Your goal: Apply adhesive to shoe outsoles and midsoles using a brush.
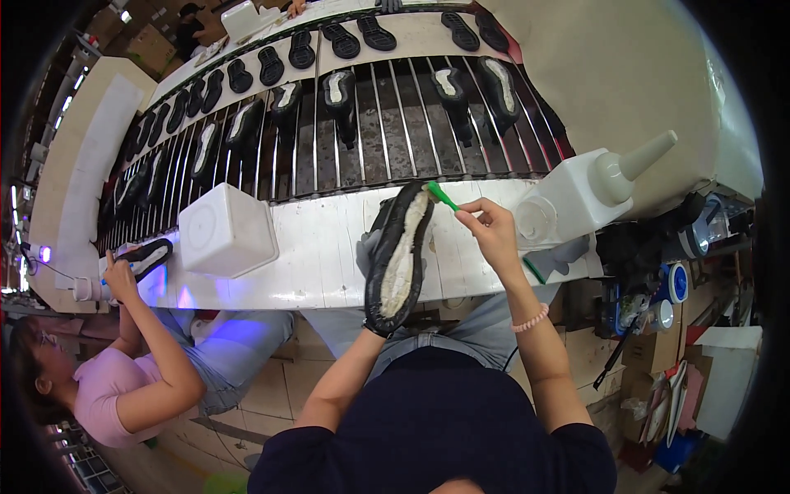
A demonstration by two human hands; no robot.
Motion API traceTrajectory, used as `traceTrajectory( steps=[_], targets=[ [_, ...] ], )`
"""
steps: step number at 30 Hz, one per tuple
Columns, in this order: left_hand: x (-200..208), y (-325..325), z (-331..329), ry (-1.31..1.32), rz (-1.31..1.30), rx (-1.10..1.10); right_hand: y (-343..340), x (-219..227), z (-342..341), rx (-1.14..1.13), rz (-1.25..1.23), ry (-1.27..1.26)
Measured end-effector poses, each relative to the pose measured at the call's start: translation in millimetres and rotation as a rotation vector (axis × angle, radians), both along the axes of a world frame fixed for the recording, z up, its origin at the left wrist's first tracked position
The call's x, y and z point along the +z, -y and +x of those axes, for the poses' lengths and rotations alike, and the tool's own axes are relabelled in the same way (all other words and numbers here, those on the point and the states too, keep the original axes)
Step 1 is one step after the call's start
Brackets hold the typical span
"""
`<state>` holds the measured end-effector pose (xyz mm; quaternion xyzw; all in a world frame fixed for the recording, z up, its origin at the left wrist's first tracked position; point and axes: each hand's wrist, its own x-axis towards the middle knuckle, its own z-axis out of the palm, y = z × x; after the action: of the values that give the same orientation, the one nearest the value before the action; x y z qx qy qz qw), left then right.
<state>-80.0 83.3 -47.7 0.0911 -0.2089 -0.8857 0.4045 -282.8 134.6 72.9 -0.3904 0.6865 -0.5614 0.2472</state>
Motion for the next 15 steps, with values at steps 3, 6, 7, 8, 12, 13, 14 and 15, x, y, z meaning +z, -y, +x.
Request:
traceTrajectory(
  steps=[3, 6, 7, 8, 12, 13, 14, 15],
  targets=[
    [-4, 17, 3, -0.361, 0.228, -0.242, 11, -8, 1, -0.037, 0.060, -0.047],
    [7, 1, -12, 0.304, 0.167, 0.033, 6, -10, 3, -0.017, 0.109, -0.059],
    [20, -2, -12, 0.197, 0.229, 0.031, 1, -5, 8, 0.036, 0.066, -0.115],
    [7, -3, -13, 0.200, 0.231, 0.042, -5, 2, 15, 0.087, 0.022, -0.172],
    [34, 4, -22, 0.743, -0.899, 0.627, -43, 43, 46, 0.173, -0.073, -0.331],
    [61, 6, -19, 0.773, -1.345, 0.947, -50, 55, 55, 0.292, -0.021, -0.388],
    [19, 1, -9, 0.809, -1.012, 0.663, -55, 64, 61, 0.409, 0.031, -0.446],
    [-2, 0, -2, 0.810, -1.015, 0.671, -58, 70, 64, 0.414, 0.024, -0.448]
  ],
)
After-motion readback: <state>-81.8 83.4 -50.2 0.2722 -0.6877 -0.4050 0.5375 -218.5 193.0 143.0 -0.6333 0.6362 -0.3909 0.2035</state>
